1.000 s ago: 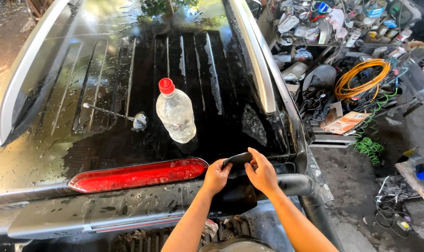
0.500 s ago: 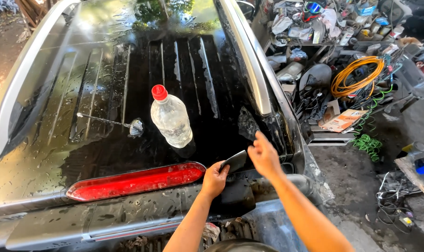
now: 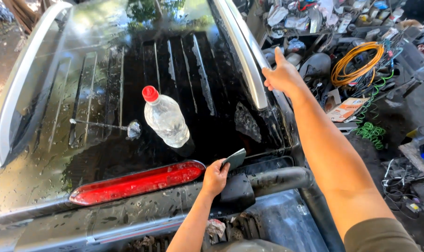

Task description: Sand and prepare the roof of a pickup truck using sandpaper and water.

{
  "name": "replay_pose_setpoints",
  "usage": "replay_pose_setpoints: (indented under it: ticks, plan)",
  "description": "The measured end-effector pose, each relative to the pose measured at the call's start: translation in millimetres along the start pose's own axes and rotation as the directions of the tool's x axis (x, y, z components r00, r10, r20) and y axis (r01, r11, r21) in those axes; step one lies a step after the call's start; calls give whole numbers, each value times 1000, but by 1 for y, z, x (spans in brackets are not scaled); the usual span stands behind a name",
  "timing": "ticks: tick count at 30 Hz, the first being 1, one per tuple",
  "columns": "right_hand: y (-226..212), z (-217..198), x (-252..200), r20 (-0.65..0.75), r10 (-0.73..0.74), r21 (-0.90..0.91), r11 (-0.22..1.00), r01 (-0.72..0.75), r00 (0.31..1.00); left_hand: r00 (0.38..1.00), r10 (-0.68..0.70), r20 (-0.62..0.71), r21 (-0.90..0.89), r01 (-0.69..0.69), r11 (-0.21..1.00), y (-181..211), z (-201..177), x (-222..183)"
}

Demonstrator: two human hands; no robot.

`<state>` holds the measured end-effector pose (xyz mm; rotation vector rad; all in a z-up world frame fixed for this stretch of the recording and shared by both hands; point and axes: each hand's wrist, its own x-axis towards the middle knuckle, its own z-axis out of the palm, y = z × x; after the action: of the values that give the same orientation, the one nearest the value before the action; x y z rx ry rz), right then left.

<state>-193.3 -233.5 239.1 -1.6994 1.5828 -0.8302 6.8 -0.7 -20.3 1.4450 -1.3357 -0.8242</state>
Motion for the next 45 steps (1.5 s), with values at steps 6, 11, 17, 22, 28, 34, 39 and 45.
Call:
replay_pose_setpoints:
  ticks: [6, 11, 17, 22, 28, 34, 39, 45]
  plan:
    - [7, 4, 10, 73, 78, -143, 987, -67, 994, 1000, 14, 3, 11, -14, 1000, 10, -1, 1]
    - [13, -7, 9, 85, 148, -219, 968, -126, 985, 999, 35, 9, 55, -35, 998, 12, -4, -5]
    - [5, -35, 37, 40, 98, -199, 976, -88, 994, 996, 48, -70, 52, -44, 998, 12, -1, -1]
    - [11, -59, 81, 16, 63, -207, 977, -59, 998, 993, -91, -77, 66, 96, 993, 12, 2, 2]
    - [55, -92, 138, 0, 101, -372, 924, -94, 995, 994, -49, -93, 134, 61, 989, 13, 11, 6]
    - [89, -111, 177, 7, 95, -385, 919, -85, 995, 979, -132, -155, 162, 157, 974, 14, 18, 7]
    - [105, -120, 203, 10, 165, -346, 926, -152, 986, 966, -153, -210, 263, 206, 943, 18, 21, 8]
    - [113, -124, 202, 32, 76, -289, 955, -63, 997, 949, -203, -242, 253, 264, 931, 28, 20, 10]
